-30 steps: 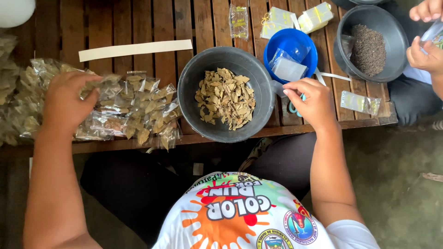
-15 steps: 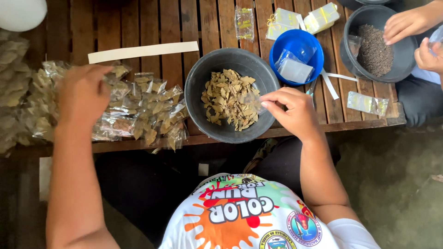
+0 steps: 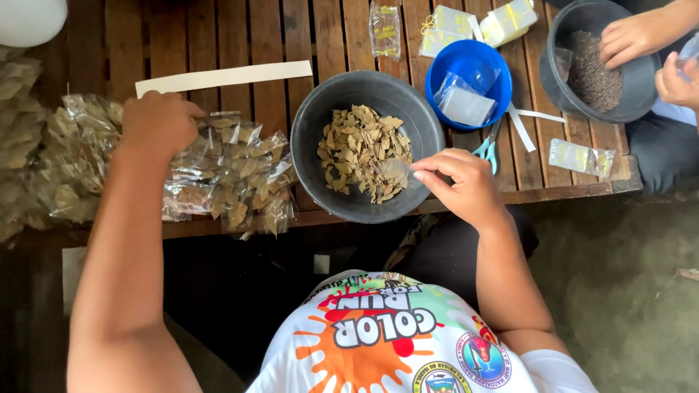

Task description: The person fills small transparent pouches with dried leaves from a bowl by hand.

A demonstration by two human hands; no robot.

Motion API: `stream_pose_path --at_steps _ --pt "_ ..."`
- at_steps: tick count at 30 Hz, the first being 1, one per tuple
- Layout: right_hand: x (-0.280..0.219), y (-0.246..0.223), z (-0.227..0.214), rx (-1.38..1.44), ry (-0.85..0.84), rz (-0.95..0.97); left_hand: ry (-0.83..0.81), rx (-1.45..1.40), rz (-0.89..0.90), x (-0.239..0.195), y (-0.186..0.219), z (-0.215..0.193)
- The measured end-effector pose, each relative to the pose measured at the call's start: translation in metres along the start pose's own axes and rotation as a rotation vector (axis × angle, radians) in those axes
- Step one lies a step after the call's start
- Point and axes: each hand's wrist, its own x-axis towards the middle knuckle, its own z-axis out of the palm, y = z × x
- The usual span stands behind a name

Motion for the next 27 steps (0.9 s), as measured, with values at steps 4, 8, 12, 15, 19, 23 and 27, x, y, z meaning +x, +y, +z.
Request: stream_pose_path --at_steps 4,8,12,15,19,23,27 --pt "0.000 -0.001 0.002 0.005 0.021 -0.008 -0.059 0.097 -0.008 -0.003 0.002 0.004" --pt "0.000 -0.003 0.001 0.010 0.026 -0.012 -0.002 0.021 0.019 0.001 -0.002 0.008" --pt "-0.001 -0.004 0.000 0.009 0.032 0.020 0.005 0.018 0.008 0.009 -0.007 0.013" --pt "0.000 -0.005 0.002 0.037 0.061 0.036 0.048 -0.003 0.019 0.008 -0.009 0.013" --pt "0.004 -0.015 0.009 0.069 0.133 0.080 0.158 -0.053 0.086 -0.027 0.006 -0.014" --pt "0.009 -0.021 0.025 0.426 0.240 0.314 0.639 -0.655 0.445 -0.095 0.072 -0.045" --pt "0.017 -0.030 0.049 0.737 0.296 0.353 0.456 -1.376 0.618 -0.131 0.158 -0.015"
